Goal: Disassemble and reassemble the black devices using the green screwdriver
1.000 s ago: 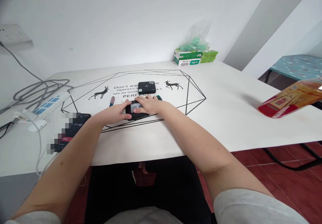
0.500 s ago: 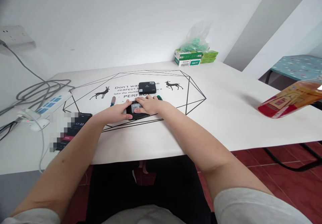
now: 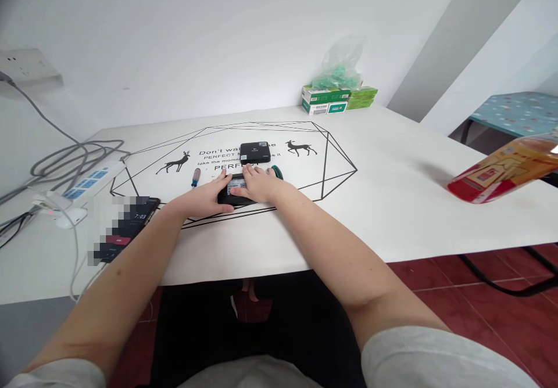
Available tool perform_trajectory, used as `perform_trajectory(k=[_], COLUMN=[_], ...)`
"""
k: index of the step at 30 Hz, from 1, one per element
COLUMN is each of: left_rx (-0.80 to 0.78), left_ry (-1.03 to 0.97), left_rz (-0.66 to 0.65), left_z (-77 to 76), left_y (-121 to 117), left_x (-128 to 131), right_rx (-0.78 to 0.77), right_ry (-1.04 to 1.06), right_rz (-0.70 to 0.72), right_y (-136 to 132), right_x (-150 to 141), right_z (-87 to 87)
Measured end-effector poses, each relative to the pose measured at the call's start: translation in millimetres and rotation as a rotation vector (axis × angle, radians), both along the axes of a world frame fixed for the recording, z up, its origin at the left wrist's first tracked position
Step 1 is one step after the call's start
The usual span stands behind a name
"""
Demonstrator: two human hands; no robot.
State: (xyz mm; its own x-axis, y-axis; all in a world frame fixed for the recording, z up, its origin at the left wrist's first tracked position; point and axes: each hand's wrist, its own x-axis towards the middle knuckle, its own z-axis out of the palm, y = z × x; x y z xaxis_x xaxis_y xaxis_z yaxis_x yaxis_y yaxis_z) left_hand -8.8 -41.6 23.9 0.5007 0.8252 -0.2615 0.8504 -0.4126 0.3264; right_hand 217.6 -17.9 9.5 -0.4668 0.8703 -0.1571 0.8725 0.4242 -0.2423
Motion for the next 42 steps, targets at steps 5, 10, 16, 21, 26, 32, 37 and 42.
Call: perform_trajectory(k=[5, 10, 16, 21, 26, 32, 37, 42], left_rx=[0.133, 0.498, 0.528, 0.554, 0.569, 0.603, 0.62, 0.502], left_ry=[-0.081, -0.004, 0.139, 0.15, 0.115, -0.005, -0.198, -0.569], left_rz=[0.066, 0.355, 0.455, 0.419, 0.439, 0.462, 0.42, 0.496], left_z=[-1.5, -8.7, -25.3, -35.3, -39.1, -42.6, -44.4, -45.6], left_y=[6.0, 28.0, 38.6, 39.7, 42.5, 43.6, 45.9, 46.0], left_x=[-0.4, -15.0, -21.8, -18.6, -21.2, -22.1, -16.7, -9.0], right_rx=[0.283, 0.079, 0.107, 0.226, -0.004, -0.169, -0.251, -0.287], right_ry=[0.025, 0.169, 0.442, 1.294, 1.501, 1.515, 1.533, 1.618], right_rz=[-0.094, -0.512, -0.636, -0.767, -0.637, -0.54, -0.52, -0.555], right_y=[13.2, 37.6, 48.0, 53.7, 58.2, 56.6, 56.6, 57.0], right_x=[22.9, 58.8, 64.4, 61.0, 36.3, 8.6, 6.6, 11.8], right_z=[2.9, 4.3, 5.6, 5.9, -15.9, -38.1, -38.7, -33.9])
